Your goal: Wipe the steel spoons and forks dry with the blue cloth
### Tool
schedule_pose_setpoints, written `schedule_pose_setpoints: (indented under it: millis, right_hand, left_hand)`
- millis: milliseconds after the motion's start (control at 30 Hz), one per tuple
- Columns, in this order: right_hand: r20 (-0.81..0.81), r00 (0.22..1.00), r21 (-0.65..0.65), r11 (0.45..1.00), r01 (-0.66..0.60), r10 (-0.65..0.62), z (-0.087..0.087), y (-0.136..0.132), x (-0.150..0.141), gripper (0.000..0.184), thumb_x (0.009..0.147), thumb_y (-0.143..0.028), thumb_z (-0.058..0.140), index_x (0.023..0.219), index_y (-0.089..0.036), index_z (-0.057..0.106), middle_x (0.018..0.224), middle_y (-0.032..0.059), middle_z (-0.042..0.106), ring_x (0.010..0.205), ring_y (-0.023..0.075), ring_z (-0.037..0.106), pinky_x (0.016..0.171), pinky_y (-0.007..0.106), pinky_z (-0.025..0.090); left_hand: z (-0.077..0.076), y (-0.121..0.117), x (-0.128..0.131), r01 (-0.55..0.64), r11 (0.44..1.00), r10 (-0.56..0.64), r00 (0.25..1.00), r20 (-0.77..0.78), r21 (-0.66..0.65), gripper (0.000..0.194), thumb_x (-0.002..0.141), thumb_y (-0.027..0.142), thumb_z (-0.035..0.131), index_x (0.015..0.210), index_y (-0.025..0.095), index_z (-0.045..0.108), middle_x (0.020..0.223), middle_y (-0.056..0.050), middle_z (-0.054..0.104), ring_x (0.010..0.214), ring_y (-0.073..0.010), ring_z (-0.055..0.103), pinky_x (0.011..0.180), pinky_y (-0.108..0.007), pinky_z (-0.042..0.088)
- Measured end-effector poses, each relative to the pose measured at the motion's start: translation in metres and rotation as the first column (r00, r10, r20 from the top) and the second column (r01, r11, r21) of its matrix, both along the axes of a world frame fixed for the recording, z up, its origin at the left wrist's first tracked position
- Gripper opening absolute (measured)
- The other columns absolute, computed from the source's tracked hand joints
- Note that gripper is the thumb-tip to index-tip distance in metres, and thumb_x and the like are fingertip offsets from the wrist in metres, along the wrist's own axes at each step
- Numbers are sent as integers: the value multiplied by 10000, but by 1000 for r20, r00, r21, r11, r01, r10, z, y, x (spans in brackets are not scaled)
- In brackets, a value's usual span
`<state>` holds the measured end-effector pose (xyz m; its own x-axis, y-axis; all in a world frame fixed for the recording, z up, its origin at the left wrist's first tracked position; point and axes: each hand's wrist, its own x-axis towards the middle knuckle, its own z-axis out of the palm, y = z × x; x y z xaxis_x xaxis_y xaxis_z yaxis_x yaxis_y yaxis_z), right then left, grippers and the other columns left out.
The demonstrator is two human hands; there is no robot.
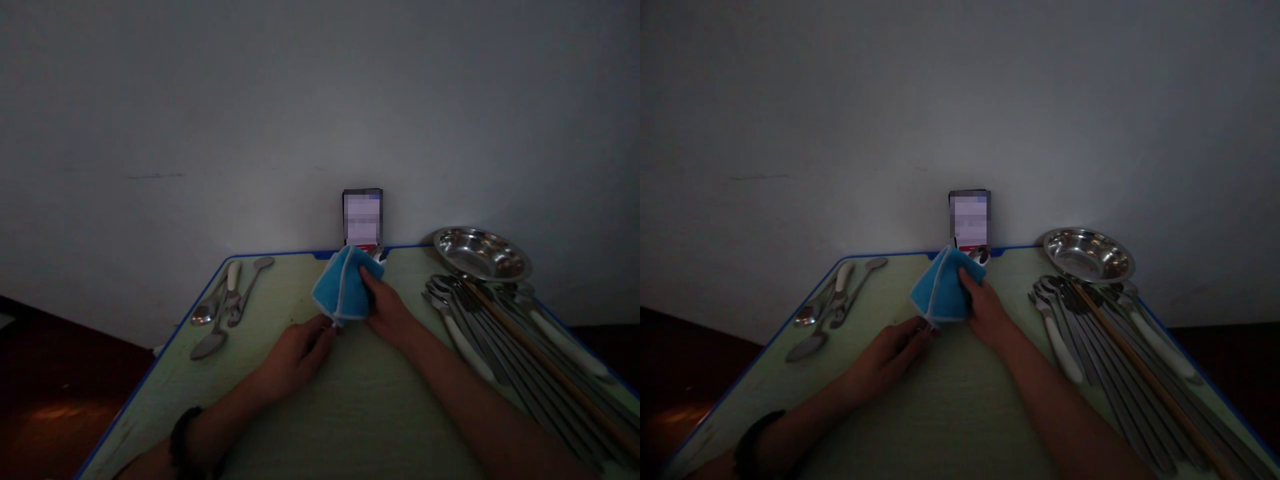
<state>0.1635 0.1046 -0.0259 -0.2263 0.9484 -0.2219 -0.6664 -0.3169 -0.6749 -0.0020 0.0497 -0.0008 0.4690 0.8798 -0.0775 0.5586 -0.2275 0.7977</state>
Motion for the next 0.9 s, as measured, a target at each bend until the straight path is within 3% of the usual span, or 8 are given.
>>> schedule_pose_setpoints:
  millis: [133, 233, 367, 600, 900]
  right_hand:
    - [-6, 996, -94, 992, 86, -87, 3, 3, -2, 377, 761, -449, 578, 998, -156, 594, 873, 57, 698, 874, 184, 639, 785, 330, 510]
    - [7, 971, -166, 958, 236, -238, 6, 4, -2, 389, 759, -487, 563, 974, -165, 599, 885, 52, 697, 835, 184, 645, 750, 319, 523]
    - [-25, 910, -223, 890, 398, -414, 8, 5, 0, 374, 781, -504, 520, 962, -187, 602, 936, 40, 691, 832, 171, 643, 722, 302, 533]
    - [74, 945, -112, 939, 325, -318, 5, 4, 0, 293, 749, -339, 614, 995, -182, 595, 856, 22, 703, 727, 157, 651, 699, 295, 531]
    - [129, 910, -220, 884, 413, -393, 1, 7, 2, 236, 766, -372, 583, 938, -212, 609, 944, 20, 696, 827, 187, 648, 693, 346, 545]
  left_hand:
    - [-1, 0, -1, -95, 995, 93, 993, 73, 25, 270, 910, 330, 325, 897, 159, 533, 609, 38, 456, 545, -110, 426, 520, -216, 345]
    - [-2, 0, -2, -165, 986, 164, 982, 99, 10, 306, 914, 355, 290, 874, 156, 520, 570, 52, 392, 509, -105, 388, 482, -210, 323]
    - [1, -2, -3, -99, 994, 98, 995, 13, 46, 253, 882, 342, 367, 791, 157, 513, 614, 32, 452, 577, -120, 448, 528, -222, 348]
    - [4, -5, -3, 14, 997, -13, 1000, -11, 78, 200, 856, 335, 400, 769, 170, 471, 641, 38, 440, 591, -121, 438, 546, -225, 348]
    - [9, -10, -9, 194, 980, -198, 969, 145, 39, 213, 831, 380, 394, 779, 178, 436, 654, 29, 425, 578, -121, 416, 521, -229, 322]
